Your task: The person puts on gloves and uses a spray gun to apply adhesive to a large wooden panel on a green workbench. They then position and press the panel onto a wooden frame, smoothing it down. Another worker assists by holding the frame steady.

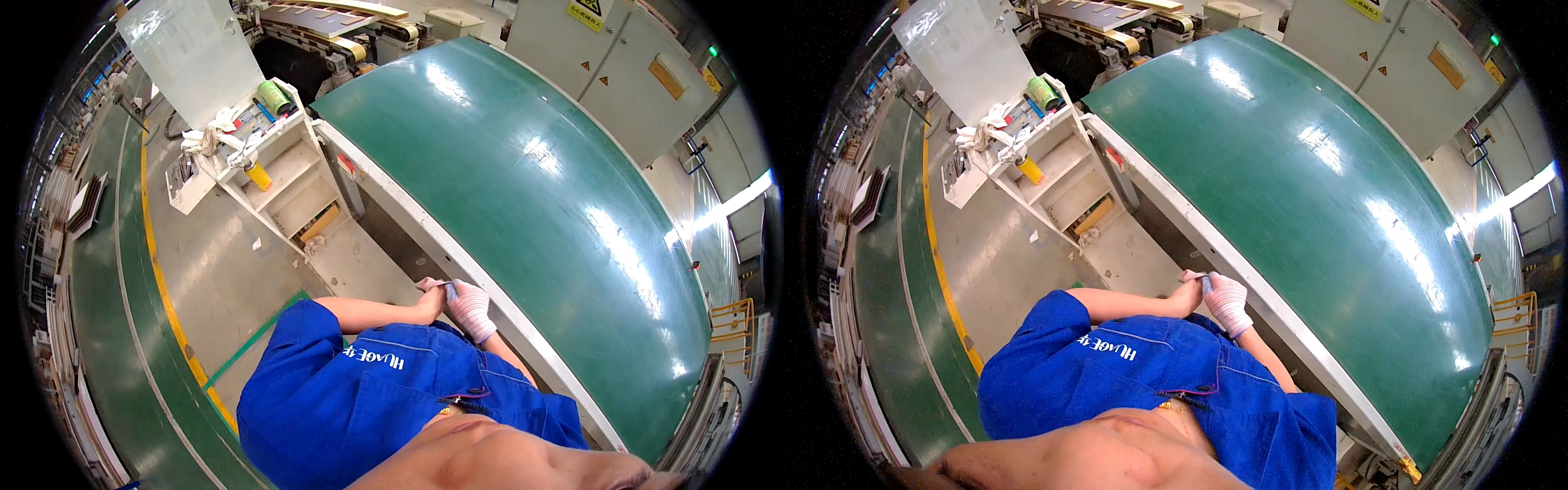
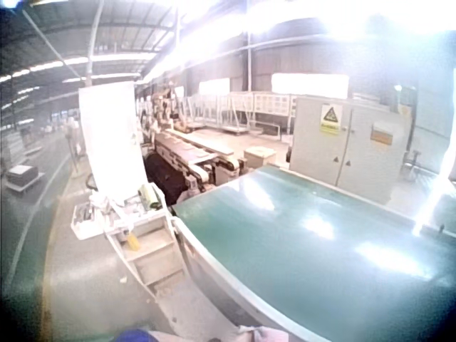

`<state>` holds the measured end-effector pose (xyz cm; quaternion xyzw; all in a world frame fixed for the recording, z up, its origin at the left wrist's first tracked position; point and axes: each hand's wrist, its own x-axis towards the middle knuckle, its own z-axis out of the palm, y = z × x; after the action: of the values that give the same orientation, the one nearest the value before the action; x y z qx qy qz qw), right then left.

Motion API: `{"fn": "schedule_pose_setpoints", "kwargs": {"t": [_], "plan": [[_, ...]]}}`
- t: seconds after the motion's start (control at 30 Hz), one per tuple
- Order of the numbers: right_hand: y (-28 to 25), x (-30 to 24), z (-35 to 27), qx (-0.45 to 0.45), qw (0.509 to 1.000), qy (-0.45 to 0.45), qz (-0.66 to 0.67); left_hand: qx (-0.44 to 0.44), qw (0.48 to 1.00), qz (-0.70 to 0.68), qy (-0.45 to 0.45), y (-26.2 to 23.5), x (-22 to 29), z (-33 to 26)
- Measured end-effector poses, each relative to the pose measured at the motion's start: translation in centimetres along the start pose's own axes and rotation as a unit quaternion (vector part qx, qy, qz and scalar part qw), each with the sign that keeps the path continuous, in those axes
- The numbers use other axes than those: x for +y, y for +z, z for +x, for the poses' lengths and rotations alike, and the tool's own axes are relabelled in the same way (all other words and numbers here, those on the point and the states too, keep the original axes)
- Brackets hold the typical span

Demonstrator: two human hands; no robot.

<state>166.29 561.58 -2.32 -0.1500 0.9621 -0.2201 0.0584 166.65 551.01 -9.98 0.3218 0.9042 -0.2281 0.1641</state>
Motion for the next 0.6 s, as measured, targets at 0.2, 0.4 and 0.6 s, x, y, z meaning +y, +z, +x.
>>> {"fn": "schedule_pose_setpoints", "kwargs": {"t": [0.2,0.4,0.6], "plan": [[0.6,-2.2,0.0,0.009,0.999,-0.028,-0.027,0.215,0.790,-0.571,0.059,6.5,-4.0,2.6],[-1.3,-3.5,0.0,0.117,0.992,-0.046,0.000,0.012,0.143,-0.990,0.012,2.2,-6.8,5.6],[-3.5,-6.0,-0.5,0.110,0.992,-0.051,0.043,0.152,-0.146,-0.972,-0.101,-5.1,-10.6,3.1]]}}
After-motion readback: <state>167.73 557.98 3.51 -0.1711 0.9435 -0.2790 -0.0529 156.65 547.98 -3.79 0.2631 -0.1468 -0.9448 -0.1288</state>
